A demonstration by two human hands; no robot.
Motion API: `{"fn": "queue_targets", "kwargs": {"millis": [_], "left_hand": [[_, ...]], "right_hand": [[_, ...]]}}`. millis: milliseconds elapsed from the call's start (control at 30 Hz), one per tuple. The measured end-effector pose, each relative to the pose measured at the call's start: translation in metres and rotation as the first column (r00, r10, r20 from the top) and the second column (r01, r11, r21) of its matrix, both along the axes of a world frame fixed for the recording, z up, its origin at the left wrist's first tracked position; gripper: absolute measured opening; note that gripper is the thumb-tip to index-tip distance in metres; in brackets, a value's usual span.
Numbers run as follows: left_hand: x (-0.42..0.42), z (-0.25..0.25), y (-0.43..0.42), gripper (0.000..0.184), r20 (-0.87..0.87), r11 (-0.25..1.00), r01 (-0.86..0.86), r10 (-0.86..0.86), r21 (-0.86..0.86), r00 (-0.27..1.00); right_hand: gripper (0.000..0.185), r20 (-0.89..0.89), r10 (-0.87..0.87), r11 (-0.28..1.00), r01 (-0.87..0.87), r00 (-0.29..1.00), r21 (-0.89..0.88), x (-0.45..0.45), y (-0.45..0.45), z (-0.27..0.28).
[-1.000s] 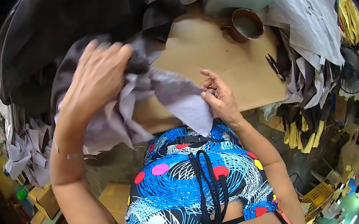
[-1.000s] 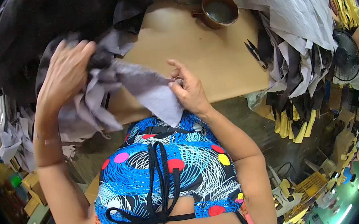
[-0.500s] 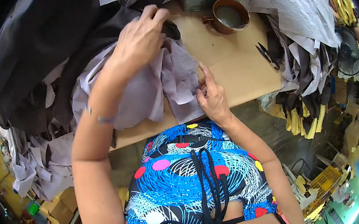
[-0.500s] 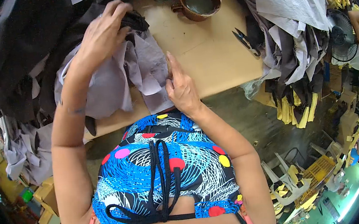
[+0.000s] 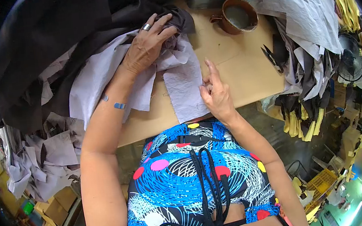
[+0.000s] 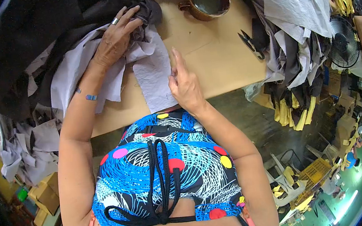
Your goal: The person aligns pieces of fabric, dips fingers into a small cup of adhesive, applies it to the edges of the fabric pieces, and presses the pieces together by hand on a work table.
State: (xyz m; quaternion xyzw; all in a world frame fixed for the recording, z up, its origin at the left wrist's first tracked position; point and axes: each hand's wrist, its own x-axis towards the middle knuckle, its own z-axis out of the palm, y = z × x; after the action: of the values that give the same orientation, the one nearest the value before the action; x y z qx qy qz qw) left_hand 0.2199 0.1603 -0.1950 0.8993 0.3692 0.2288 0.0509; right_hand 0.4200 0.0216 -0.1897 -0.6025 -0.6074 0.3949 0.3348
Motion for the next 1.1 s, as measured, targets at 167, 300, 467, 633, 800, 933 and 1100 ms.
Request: {"fn": "queue_targets", "kwargs": {"millis": [167,300,467,633,800,933,1100], "left_hand": [[0.007,0.007,0.006,0.025,0.023,0.995,0.07,-0.069,-0.075,0.997],[0.006,0.002,0.015,0.022,-0.009,0.99,0.122,-0.123,-0.073,0.992],[-0.002,-0.002,0.031,0.018,-0.118,0.978,0.211,-0.209,0.005,0.971],[0.001,-0.001,0.044,0.011,-0.193,0.959,0.28,-0.268,0.037,0.944],[0.001,0.0,0.043,0.017,-0.134,0.963,0.256,-0.265,-0.082,0.955],[0.007,0.004,0.033,0.025,-0.078,0.974,0.165,-0.178,-0.154,0.981],[0.006,0.002,0.031,0.026,-0.028,0.977,0.14,-0.147,-0.163,0.989]], "right_hand": [[0.067,-0.04,-0.004,0.999,0.002,0.999,-0.043,-0.004,-0.001,0.001],[0.067,-0.029,-0.043,0.997,0.041,0.999,-0.065,-0.006,-0.002,0.002],[0.064,-0.011,-0.08,0.992,0.078,0.997,-0.097,-0.005,-0.003,0.004],[0.062,-0.01,-0.107,0.987,0.106,0.994,-0.118,-0.002,0.0,0.007],[0.06,0.006,-0.121,0.989,0.121,0.993,-0.08,-0.002,-0.004,-0.003],[0.06,-0.227,-0.184,0.961,0.126,0.956,-0.245,0.01,0.001,-0.006],[0.061,-0.365,-0.137,0.967,0.044,0.921,-0.251,0.001,0.005,-0.002]]}}
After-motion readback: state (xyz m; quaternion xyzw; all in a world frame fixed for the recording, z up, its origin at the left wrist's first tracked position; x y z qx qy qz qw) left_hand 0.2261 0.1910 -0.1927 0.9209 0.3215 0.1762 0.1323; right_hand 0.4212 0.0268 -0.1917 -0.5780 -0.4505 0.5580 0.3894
